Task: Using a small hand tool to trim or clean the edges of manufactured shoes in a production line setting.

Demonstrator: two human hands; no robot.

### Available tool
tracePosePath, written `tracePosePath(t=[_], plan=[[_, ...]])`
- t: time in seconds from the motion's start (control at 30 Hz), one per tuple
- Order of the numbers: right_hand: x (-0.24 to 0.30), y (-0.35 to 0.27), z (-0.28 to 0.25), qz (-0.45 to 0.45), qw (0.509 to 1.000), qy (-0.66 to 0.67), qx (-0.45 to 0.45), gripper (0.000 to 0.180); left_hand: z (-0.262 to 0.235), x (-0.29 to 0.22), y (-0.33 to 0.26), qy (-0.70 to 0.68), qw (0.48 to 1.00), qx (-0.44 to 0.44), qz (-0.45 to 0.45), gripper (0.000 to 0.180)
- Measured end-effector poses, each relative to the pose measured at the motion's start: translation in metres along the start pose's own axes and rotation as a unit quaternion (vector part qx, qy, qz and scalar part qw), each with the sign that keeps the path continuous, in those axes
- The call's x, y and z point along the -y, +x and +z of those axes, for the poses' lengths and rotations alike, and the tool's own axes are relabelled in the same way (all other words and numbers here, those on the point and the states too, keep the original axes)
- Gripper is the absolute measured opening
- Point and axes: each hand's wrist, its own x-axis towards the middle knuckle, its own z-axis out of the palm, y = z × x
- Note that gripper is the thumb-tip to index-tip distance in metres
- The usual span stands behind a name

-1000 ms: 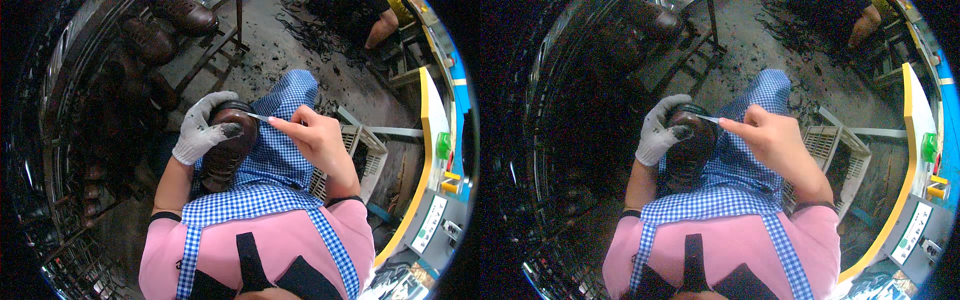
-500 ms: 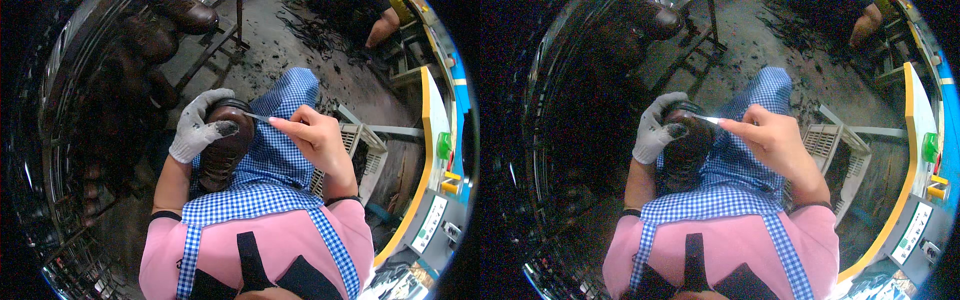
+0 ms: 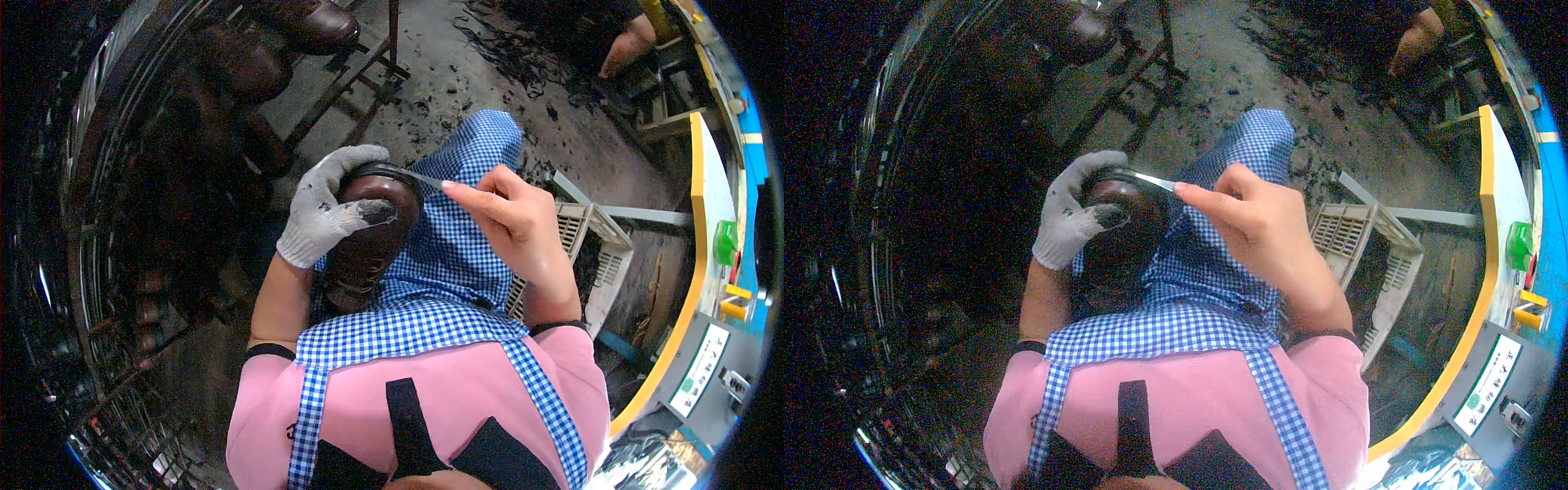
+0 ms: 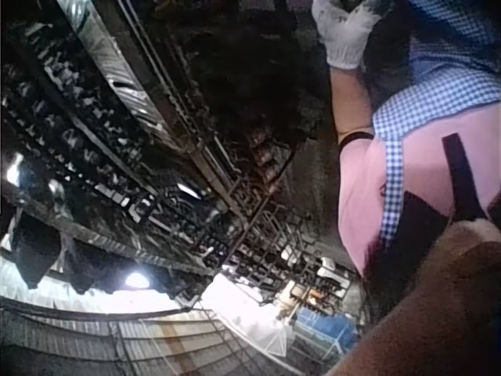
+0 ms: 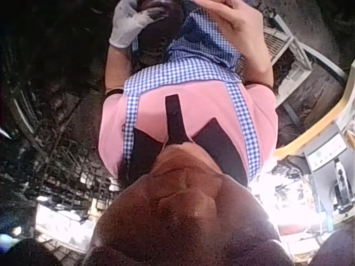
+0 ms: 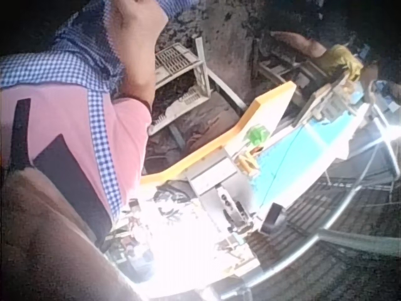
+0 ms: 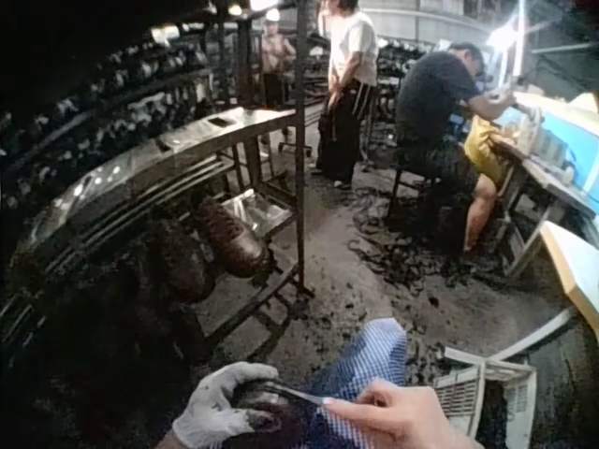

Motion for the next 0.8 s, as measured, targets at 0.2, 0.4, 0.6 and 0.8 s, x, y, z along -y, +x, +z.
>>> tracePosePath(t=[0.2, 0.4, 0.6, 0.8], plan=[[0.0, -0.004, -0.003, -0.014, 0.999, -0.006, 0.032, 0.04, 0.001, -0.001, 0.002, 0.061, 0.998, 0.001, 0.019, 0.058], [0.003, 0.001, 0.005, -0.012, 1.0, -0.016, 0.014, 0.039, 0.002, -0.001, 0.001, 0.008, 1.0, 0.013, -0.008, 0.058], [-0.015, -0.007, 0.007, 0.041, 0.997, 0.072, -0.006, 0.032, -0.006, 0.0, 0.004, -0.001, 1.0, 0.011, -0.005, 0.059], [-0.046, -0.029, 0.035, 0.204, 0.958, 0.202, -0.002, 0.035, -0.019, 0.011, 0.01, -0.047, 0.983, -0.16, 0.073, 0.055]])
